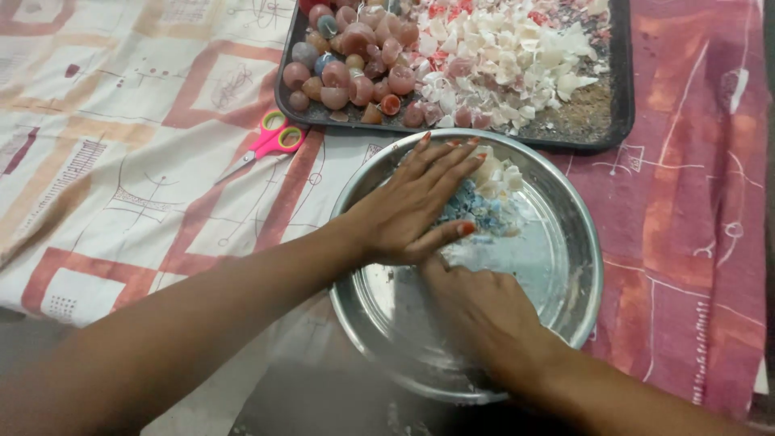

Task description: Scraping and preparing wax pieces for candle making using a knife on a metal tray.

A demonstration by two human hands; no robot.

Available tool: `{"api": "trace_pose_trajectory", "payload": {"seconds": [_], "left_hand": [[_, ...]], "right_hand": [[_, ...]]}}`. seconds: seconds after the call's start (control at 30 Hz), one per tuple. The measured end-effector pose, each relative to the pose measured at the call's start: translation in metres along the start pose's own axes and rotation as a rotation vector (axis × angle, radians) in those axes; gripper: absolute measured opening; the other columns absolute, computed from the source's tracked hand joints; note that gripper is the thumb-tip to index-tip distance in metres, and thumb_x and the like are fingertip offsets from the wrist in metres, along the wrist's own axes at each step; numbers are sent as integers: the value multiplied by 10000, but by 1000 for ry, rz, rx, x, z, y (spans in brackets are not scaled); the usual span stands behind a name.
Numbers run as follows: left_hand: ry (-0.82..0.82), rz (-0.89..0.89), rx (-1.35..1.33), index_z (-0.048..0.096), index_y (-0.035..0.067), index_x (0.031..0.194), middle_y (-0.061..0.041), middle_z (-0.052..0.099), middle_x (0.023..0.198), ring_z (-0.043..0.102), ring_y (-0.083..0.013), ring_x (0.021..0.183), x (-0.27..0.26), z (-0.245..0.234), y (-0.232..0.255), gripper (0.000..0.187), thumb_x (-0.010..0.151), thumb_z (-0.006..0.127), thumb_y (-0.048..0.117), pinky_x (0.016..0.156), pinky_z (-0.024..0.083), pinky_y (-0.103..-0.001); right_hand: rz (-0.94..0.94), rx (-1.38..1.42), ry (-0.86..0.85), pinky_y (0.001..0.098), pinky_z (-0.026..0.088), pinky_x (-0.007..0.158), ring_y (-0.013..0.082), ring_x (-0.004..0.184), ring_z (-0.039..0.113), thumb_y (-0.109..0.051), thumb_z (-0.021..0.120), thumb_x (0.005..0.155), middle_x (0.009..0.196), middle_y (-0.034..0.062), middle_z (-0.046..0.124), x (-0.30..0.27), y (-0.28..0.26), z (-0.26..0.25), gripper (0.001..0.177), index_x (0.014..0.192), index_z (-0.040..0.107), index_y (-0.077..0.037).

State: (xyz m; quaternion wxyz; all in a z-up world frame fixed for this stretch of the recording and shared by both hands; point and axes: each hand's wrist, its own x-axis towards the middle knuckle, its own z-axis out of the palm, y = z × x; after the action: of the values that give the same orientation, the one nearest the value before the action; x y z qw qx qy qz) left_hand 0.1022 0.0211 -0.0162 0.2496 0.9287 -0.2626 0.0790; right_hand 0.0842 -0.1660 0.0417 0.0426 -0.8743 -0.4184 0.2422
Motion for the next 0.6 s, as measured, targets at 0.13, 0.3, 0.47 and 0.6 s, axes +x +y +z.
{"api": "trace_pose_trajectory", "payload": {"seconds": [0.13,0.3,0.47,0.6], "left_hand": [[41,18,-48,269,-16,1603,-264,267,1693,244,-431,1567,2,-8,1,768,1087,390,539,1301,94,-573],[422,-232,-311,482,49,1524,-207,464,1607,346,-366,1567,-11,-44,14,629,1145,222,479,1336,145,-539],[461,-517,-203,561,31,1290,-155,610,1253,538,-297,1194,-45,-69,61,503,1004,584,444,1062,404,-429],[298,-917,-263,567,33,1191,-144,673,975,673,-271,908,-43,-70,98,668,758,849,456,798,523,-365]], "right_hand": [[25,35,57,533,583,622,419,695,735,-302,590,927,704,201,704,-7,2,1,437,1272,470,-61],[26,182,131,587,514,695,444,723,698,-229,538,956,693,218,690,-2,26,7,220,1102,567,-67],[140,332,26,573,511,699,459,703,692,-278,465,995,685,236,691,-11,15,-30,330,1274,530,-114],[63,384,155,585,496,666,468,699,690,-210,506,946,679,260,689,-15,15,-24,344,1270,529,-97]]}}
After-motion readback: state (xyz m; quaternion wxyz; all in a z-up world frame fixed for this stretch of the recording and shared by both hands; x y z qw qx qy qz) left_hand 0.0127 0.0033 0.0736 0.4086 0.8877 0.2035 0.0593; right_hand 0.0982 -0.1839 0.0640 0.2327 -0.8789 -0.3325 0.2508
